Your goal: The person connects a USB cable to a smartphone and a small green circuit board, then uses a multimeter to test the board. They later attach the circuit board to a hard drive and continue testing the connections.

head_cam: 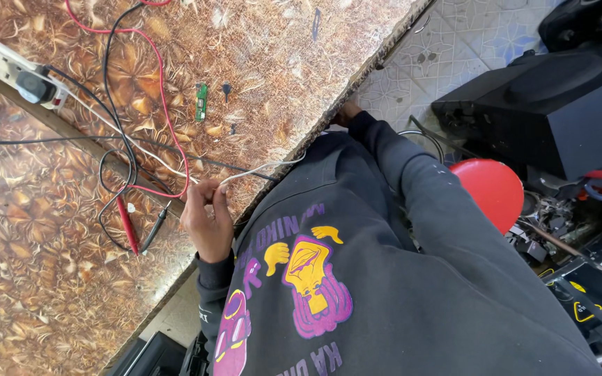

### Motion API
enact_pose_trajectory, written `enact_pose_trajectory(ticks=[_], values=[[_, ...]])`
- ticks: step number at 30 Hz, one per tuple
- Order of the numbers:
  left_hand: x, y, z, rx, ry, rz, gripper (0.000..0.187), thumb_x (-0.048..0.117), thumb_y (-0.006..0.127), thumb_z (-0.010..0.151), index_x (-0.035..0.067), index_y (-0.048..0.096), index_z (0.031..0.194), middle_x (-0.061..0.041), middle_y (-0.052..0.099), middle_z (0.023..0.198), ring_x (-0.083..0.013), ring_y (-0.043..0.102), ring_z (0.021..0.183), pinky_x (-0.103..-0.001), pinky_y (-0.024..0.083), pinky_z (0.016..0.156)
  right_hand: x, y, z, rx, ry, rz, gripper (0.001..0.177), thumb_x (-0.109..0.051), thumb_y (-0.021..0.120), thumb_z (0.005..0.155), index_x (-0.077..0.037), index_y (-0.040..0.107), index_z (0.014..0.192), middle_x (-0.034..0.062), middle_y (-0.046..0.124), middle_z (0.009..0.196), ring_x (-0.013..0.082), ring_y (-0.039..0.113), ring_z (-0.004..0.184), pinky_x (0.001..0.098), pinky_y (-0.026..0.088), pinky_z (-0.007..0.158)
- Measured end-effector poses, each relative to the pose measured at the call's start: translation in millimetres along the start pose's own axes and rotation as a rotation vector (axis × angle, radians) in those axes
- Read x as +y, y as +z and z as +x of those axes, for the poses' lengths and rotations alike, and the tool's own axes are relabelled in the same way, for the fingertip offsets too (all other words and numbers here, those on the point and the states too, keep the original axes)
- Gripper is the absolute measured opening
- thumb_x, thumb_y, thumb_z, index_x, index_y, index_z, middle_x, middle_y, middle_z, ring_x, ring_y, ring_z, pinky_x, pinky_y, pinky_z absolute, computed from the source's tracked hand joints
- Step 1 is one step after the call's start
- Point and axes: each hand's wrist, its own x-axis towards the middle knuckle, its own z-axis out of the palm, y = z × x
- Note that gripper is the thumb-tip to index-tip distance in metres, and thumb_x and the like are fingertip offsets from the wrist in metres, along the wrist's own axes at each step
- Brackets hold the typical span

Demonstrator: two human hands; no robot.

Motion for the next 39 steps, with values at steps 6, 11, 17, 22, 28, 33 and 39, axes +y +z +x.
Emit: enact_pose_trajectory(ticks=[6, 11, 17, 22, 28, 33, 39], values=[[8.6, -14.7, -0.6, -0.031, -0.023, 0.050, 0.009, 0.013, 0.072, 0.102, 0.005, 0.069, 0.104, -0.009, 0.057, 0.071, -0.0316, 0.065, 0.063, -0.037, 0.052, 0.064, 9.6, 7.2, 56.8, 0.297, -0.041, -0.141, 0.043, -0.027, 0.063, 0.088, 0.003, 0.070, 0.118, 0.0224, 0.065, 0.116, 0.0380, 0.058, 0.113, 0.0571, 0.043, 0.108], [14.7, -16.2, 3.9, -0.080, -0.024, 0.018, 0.008, 0.009, 0.073, 0.098, 0.005, 0.069, 0.103, -0.011, 0.058, 0.071, -0.0353, 0.065, 0.064, -0.041, 0.053, 0.063, 2.0, -8.4, -14.9, 0.554, 0.502, 1.034, 0.016, -0.005, 0.057, 0.085, 0.006, 0.064, 0.095, 0.0202, 0.054, 0.082, 0.0352, 0.059, 0.076, 0.0636, 0.062, 0.075], [17.5, -22.9, 14.3, -0.270, -0.006, 0.021, 0.010, 0.014, 0.074, 0.096, 0.009, 0.068, 0.102, -0.011, 0.060, 0.071, -0.0387, 0.067, 0.066, -0.045, 0.054, 0.060, 37.4, -59.5, -146.7, 0.964, 0.652, 1.317, 0.022, 0.005, 0.070, 0.089, -0.013, 0.065, 0.101, 0.0104, 0.067, 0.078, 0.0245, 0.064, 0.064, 0.0551, 0.067, 0.058], [15.1, -24.0, 24.0, -0.558, 0.102, 0.072, 0.014, 0.021, 0.057, 0.106, 0.008, 0.057, 0.101, -0.007, 0.067, 0.087, -0.0290, 0.066, 0.075, -0.042, 0.047, 0.062, 15.5, -161.2, -236.4, 1.032, 0.566, 0.859, 0.008, -0.001, 0.066, 0.099, -0.008, 0.064, 0.100, 0.0022, 0.060, 0.090, 0.0119, 0.061, 0.077, 0.0311, 0.067, 0.066], [2.4, -16.3, 26.8, -0.768, 0.020, 0.146, 0.015, 0.024, 0.050, 0.106, 0.012, 0.052, 0.098, -0.010, 0.066, 0.087, -0.0360, 0.065, 0.077, -0.046, 0.045, 0.064, -119.5, -238.2, -186.8, 0.617, 0.366, 0.572, 0.023, -0.015, 0.066, 0.098, -0.004, 0.066, 0.118, -0.0038, 0.062, 0.102, 0.0041, 0.052, 0.090, 0.0191, 0.041, 0.080], [-13.2, -17.7, 15.3, -0.730, -0.028, 0.148, 0.009, 0.021, 0.055, 0.102, 0.012, 0.053, 0.104, -0.018, 0.063, 0.083, -0.0481, 0.067, 0.084, -0.057, 0.053, 0.069, -155.7, -214.4, -85.2, 0.221, 0.229, 0.765, 0.024, -0.012, 0.070, 0.098, -0.002, 0.069, 0.120, 0.0032, 0.068, 0.087, 0.0085, 0.067, 0.073, 0.0246, 0.059, 0.067], [-32.7, -13.2, -0.3, -0.703, -0.125, 0.089, 0.011, 0.022, 0.058, 0.100, 0.013, 0.053, 0.105, -0.018, 0.062, 0.086, -0.0468, 0.068, 0.087, -0.058, 0.054, 0.070, -157.3, -197.1, -18.4, 0.126, 0.167, 0.704, 0.024, -0.007, 0.067, 0.100, 0.002, 0.068, 0.122, 0.0043, 0.070, 0.089, 0.0111, 0.071, 0.074, 0.0275, 0.062, 0.062]])
